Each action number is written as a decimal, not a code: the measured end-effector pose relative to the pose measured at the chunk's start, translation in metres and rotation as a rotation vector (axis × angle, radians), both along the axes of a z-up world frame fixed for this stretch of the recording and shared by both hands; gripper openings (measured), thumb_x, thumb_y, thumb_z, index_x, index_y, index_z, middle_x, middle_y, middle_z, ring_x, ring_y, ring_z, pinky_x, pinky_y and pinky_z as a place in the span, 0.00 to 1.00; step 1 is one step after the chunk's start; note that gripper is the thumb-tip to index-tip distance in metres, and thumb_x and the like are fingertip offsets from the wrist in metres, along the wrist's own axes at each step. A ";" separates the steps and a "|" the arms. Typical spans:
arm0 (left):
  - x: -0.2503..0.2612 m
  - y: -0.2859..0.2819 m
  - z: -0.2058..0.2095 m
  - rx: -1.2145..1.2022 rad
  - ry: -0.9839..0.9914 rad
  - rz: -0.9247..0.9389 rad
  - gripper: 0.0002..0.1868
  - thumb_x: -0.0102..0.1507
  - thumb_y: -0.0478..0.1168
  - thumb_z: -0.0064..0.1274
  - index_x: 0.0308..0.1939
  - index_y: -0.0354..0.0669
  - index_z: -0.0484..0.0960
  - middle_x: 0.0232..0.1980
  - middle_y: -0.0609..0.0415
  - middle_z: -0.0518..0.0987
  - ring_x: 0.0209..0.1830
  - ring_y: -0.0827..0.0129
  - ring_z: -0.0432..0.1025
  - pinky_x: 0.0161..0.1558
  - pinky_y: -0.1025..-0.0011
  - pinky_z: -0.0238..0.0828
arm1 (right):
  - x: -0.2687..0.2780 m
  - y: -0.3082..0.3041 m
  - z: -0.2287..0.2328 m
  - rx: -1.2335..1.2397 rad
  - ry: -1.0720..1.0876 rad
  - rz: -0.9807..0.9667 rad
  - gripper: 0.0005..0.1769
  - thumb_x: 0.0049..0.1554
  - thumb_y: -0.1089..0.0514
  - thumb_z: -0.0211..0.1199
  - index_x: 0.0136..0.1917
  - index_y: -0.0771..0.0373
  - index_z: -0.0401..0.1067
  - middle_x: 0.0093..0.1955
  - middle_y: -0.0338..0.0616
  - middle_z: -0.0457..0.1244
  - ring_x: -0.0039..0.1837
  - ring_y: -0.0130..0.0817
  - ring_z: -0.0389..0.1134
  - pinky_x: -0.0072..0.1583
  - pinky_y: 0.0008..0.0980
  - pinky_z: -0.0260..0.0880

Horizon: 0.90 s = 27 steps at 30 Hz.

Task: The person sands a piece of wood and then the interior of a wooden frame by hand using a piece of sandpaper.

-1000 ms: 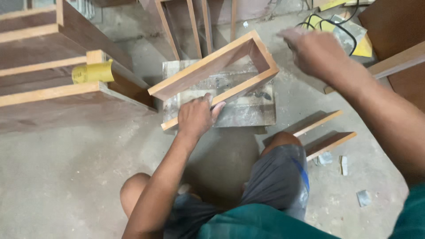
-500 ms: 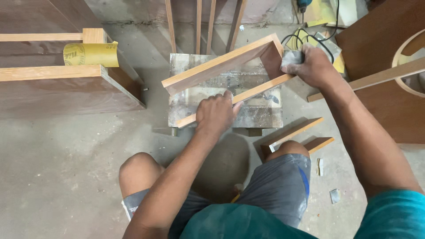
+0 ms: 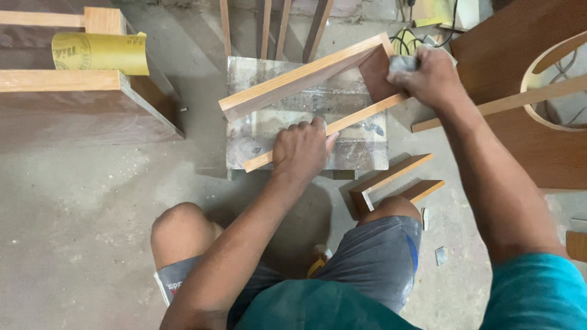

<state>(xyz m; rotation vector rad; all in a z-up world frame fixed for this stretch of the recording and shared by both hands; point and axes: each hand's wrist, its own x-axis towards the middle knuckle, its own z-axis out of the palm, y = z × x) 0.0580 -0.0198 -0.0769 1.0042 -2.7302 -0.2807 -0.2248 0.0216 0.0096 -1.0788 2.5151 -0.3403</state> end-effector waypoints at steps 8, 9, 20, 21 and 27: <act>0.000 0.003 0.002 0.023 -0.020 0.018 0.25 0.68 0.67 0.49 0.41 0.50 0.79 0.30 0.54 0.83 0.26 0.59 0.79 0.26 0.59 0.73 | 0.002 0.029 0.026 0.037 -0.161 0.053 0.19 0.61 0.52 0.73 0.44 0.63 0.64 0.41 0.49 0.66 0.39 0.33 0.67 0.38 0.33 0.71; -0.001 0.003 0.001 0.024 -0.021 0.030 0.25 0.68 0.67 0.49 0.41 0.50 0.79 0.30 0.54 0.83 0.26 0.59 0.79 0.26 0.59 0.73 | 0.009 0.033 0.036 0.039 -0.162 0.065 0.19 0.61 0.52 0.73 0.44 0.63 0.64 0.41 0.49 0.66 0.39 0.33 0.67 0.38 0.33 0.71; 0.122 -0.052 0.056 0.212 0.822 0.405 0.17 0.63 0.48 0.61 0.49 0.43 0.78 0.47 0.51 0.78 0.49 0.58 0.71 0.54 0.64 0.66 | 0.062 -0.016 0.020 -0.475 0.272 0.194 0.12 0.70 0.59 0.66 0.47 0.62 0.65 0.41 0.45 0.62 0.42 0.39 0.58 0.44 0.40 0.57; 0.125 -0.066 0.038 0.206 0.824 0.390 0.17 0.63 0.48 0.61 0.49 0.43 0.78 0.47 0.51 0.78 0.49 0.58 0.71 0.54 0.64 0.66 | 0.063 -0.019 0.015 -0.484 0.278 0.184 0.12 0.70 0.59 0.66 0.47 0.62 0.65 0.41 0.45 0.62 0.42 0.39 0.58 0.44 0.40 0.57; 0.118 -0.099 0.023 0.810 0.679 0.327 0.41 0.60 0.37 0.62 0.74 0.30 0.61 0.72 0.25 0.66 0.75 0.33 0.58 0.76 0.43 0.52 | 0.090 -0.024 -0.042 -0.263 0.867 0.534 0.24 0.58 0.61 0.60 0.68 0.54 0.77 0.70 0.41 0.69 0.73 0.38 0.66 0.73 0.58 0.52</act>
